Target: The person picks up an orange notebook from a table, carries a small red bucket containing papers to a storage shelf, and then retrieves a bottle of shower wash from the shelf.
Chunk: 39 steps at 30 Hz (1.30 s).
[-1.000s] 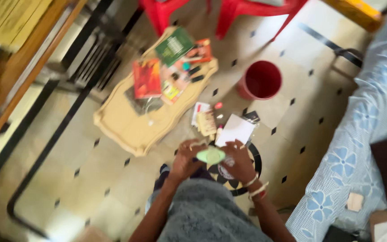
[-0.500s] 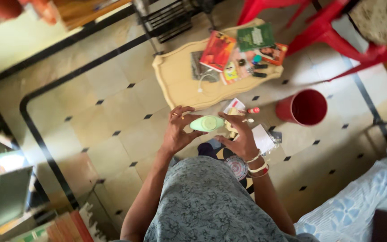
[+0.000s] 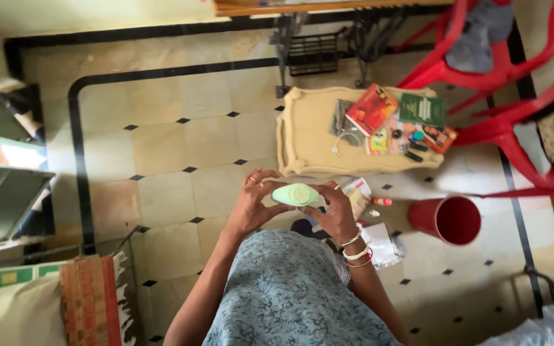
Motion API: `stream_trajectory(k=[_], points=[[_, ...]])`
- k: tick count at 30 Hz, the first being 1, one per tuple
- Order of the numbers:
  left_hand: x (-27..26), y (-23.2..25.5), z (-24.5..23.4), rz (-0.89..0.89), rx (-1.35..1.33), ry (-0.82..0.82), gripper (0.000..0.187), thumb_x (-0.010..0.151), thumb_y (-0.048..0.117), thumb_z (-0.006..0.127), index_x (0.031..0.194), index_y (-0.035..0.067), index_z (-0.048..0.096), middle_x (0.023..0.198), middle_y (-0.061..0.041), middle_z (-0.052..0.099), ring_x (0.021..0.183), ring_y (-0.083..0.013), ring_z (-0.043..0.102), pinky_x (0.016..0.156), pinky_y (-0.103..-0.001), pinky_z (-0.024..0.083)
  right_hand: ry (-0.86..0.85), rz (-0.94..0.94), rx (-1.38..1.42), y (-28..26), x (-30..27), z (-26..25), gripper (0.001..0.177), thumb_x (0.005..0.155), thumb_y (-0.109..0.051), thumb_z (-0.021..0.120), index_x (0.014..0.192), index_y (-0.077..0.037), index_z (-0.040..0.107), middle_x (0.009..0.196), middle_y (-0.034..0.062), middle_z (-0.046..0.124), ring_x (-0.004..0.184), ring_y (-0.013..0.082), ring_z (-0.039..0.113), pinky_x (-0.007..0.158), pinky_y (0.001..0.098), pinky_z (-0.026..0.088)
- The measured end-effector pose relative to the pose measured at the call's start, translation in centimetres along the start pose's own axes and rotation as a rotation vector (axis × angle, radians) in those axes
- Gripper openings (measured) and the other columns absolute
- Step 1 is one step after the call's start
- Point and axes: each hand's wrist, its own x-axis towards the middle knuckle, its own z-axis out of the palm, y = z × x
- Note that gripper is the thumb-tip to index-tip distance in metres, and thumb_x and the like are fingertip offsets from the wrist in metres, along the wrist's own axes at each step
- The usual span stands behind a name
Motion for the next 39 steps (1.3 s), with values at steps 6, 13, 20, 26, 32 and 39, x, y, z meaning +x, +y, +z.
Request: stream_trajectory(k=[6, 13, 20, 26, 32, 39], points=[[-3.3, -1.3, -5.2, -0.061, 0.009, 0.056, 0.053, 0.067, 0.026, 0.092, 0.117, 0.017, 0.077, 0.128, -0.009, 0.066, 0.126, -0.0289, 0.056, 0.111, -0.047, 0.038, -0.100, -0.074, -0.050, -4.2, 2.1, 4.3, 0.050, 0.069, -0.006, 0.088, 0.116, -0.010, 0.075, 0.095, 0.0065, 0.073, 0.086, 0.0243, 0.064, 0.073, 0.0354, 0.051], [-4.4, -3.1, -7.6, -0.098, 0.007, 0.129, 0.054, 0.069, 0.025, 0.091, 0.120, 0.016, 0.074, 0.125, -0.008, 0.069, 0.129, -0.0279, 0.056, 0.112, -0.047, 0.037, -0.153, -0.245, -0.048, -6.4, 5.1, 6.4, 0.048, 0.069, -0.008, 0.088, 0.114, -0.009, 0.072, 0.094, 0.0066, 0.069, 0.087, 0.0222, 0.065, 0.078, 0.0347, 0.053], [-1.8, -4.5, -10.2, -0.081, 0.105, 0.298, 0.054, 0.067, 0.027, 0.093, 0.117, 0.015, 0.075, 0.125, -0.012, 0.068, 0.128, -0.0341, 0.052, 0.114, -0.049, 0.034, -0.196, -0.261, -0.034, -7.8, 10.5, 7.5, 0.046, 0.071, -0.009, 0.089, 0.114, -0.009, 0.074, 0.089, 0.0042, 0.067, 0.078, 0.0193, 0.058, 0.070, 0.0335, 0.049], [2.0, -6.3, -13.5, -0.116, 0.127, 0.344, 0.052, 0.071, 0.029, 0.093, 0.118, 0.018, 0.075, 0.127, -0.008, 0.067, 0.131, -0.0290, 0.055, 0.119, -0.049, 0.034, -0.220, -0.348, 0.057, -8.5, 17.2, 9.4, 0.046, 0.073, -0.011, 0.091, 0.115, -0.010, 0.074, 0.091, 0.0036, 0.067, 0.081, 0.0176, 0.057, 0.071, 0.0317, 0.050], [7.1, -8.8, -15.7, -0.166, 0.157, 0.367, 0.053, 0.068, 0.026, 0.094, 0.118, 0.020, 0.076, 0.129, -0.007, 0.066, 0.131, -0.0301, 0.053, 0.118, -0.049, 0.034, -0.226, -0.447, 0.029, -9.4, 23.9, 9.8, 0.048, 0.073, -0.010, 0.089, 0.118, -0.010, 0.072, 0.097, 0.0045, 0.069, 0.086, 0.0192, 0.059, 0.075, 0.0318, 0.051], [14.3, -11.1, -17.5, -0.158, 0.200, 0.326, 0.047, 0.068, 0.029, 0.092, 0.111, 0.016, 0.077, 0.115, -0.005, 0.075, 0.129, -0.0257, 0.056, 0.118, -0.050, 0.033, -0.274, -0.348, 0.025, -7.7, 31.6, 10.2, 0.049, 0.071, -0.013, 0.090, 0.117, -0.011, 0.073, 0.094, 0.0041, 0.070, 0.082, 0.0200, 0.060, 0.072, 0.0321, 0.052]])
